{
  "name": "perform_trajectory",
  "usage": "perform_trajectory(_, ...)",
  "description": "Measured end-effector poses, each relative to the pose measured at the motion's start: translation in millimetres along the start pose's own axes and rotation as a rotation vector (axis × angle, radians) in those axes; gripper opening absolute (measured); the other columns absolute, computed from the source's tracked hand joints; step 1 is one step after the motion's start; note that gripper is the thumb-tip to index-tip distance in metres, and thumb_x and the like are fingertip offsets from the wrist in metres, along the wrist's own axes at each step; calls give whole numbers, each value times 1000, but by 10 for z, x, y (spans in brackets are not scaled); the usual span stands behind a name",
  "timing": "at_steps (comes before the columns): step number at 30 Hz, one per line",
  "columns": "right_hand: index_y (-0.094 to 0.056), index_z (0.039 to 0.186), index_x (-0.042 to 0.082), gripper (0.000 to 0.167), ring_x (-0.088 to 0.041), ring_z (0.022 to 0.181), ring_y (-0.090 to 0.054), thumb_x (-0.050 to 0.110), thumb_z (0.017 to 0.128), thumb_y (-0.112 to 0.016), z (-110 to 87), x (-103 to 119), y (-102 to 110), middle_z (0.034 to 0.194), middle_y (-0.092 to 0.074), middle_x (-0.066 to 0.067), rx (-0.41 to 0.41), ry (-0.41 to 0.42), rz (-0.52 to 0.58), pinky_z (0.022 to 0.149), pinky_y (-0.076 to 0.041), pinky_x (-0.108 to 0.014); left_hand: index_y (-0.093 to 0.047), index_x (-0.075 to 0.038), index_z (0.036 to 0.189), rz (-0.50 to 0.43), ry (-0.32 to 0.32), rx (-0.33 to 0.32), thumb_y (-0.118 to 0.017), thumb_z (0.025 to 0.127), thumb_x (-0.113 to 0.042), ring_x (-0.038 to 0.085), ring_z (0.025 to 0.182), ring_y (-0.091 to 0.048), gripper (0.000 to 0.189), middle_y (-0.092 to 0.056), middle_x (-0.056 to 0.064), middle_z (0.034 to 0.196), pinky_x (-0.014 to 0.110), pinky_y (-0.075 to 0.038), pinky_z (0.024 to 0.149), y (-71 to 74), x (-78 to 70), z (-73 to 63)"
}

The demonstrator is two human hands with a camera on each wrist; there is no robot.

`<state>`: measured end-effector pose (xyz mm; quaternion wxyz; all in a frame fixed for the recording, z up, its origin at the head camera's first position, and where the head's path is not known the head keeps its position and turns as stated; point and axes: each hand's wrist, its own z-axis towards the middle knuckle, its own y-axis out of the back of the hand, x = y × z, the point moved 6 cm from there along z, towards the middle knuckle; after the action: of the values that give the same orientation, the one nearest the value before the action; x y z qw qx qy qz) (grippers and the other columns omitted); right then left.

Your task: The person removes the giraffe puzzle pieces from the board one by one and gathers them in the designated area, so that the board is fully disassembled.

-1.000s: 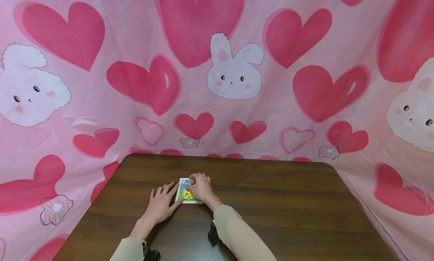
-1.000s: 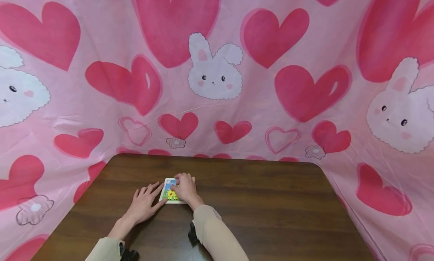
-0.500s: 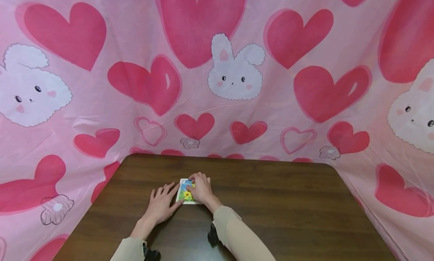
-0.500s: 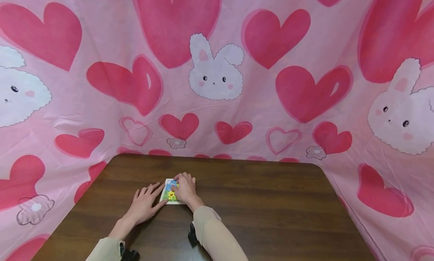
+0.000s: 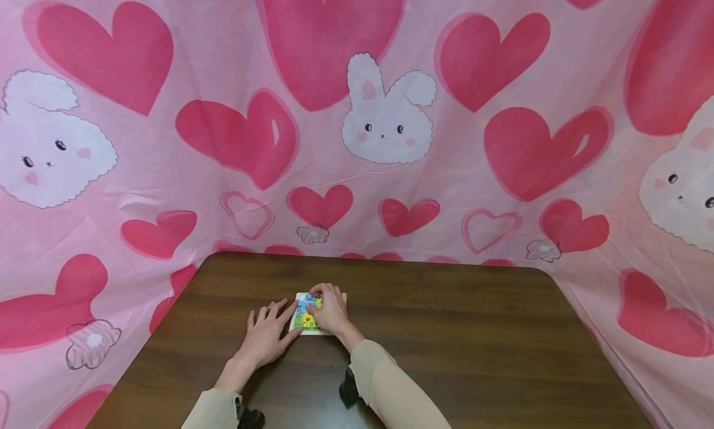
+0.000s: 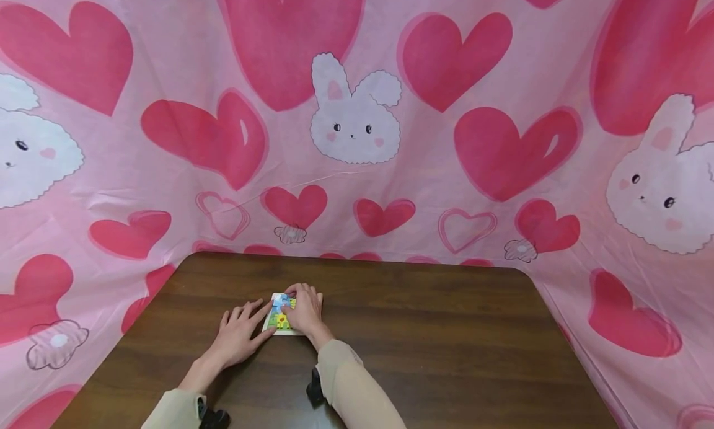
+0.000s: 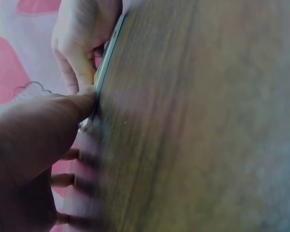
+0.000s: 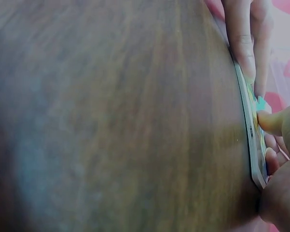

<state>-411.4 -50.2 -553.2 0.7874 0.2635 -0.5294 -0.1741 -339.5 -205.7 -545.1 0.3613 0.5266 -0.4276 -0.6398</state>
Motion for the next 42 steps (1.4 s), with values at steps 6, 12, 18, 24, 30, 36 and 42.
perform_trajectory(6,-78,119,9,27,-12,88,-50,8,94,-85,17,32,66,99,-76,-5,63,-47,80,87,-31,-34,-55,-14,162,-9,-29,-46,-71,104,-48,56,149,-44,69,-51,26,164,91,-23,119,-40,20,5)
perform_trajectory(12,-81,117,12,25,-13,86,-50,7,93,-86,17,45,75,95,-76,-5,87,-83,93,89,-29,-36,-55,-13,162,3,-39,-49,-70,105,-49,56,149,-45,69,-52,25,164,91,-24,118,-23,5,-10)
perform_trajectory(18,-83,119,15,28,-17,87,-53,5,93,-86,-2,58,73,95,-76,-5,85,-68,102,89,-29,-36,-56,-12,161,24,-29,-27,-72,104,-48,55,150,-46,69,-52,24,165,90,-27,118,19,-35,-26)
perform_trajectory(24,-82,119,14,26,-14,87,-58,5,94,-84,20,59,52,91,-77,-2,70,-17,49,89,-31,-35,-52,-15,165,56,-4,12,-68,106,-49,53,153,-44,70,-50,22,169,89,-26,121,-5,-20,-5)
perform_trajectory(30,-80,117,10,23,-2,76,-57,7,95,-84,57,46,84,88,-78,-3,70,-32,95,92,-33,-35,-51,-18,165,47,1,23,-68,104,-56,53,155,-43,74,-50,22,169,89,-24,121,-6,-22,-17)
perform_trajectory(36,-78,117,2,23,-1,74,-55,3,95,-84,103,61,216,91,-76,-13,77,-59,266,76,-47,-17,-52,-17,165,40,9,29,-68,104,-58,54,156,-43,75,-50,22,168,89,-23,122,-1,-48,-13)
perform_trajectory(42,-77,118,-2,24,-4,77,-61,3,96,-83,139,45,409,95,-79,-24,76,-68,400,72,-50,-14,-55,-16,162,56,14,2,-71,101,-58,52,154,-46,75,-53,21,166,88,-27,121,15,-46,6)
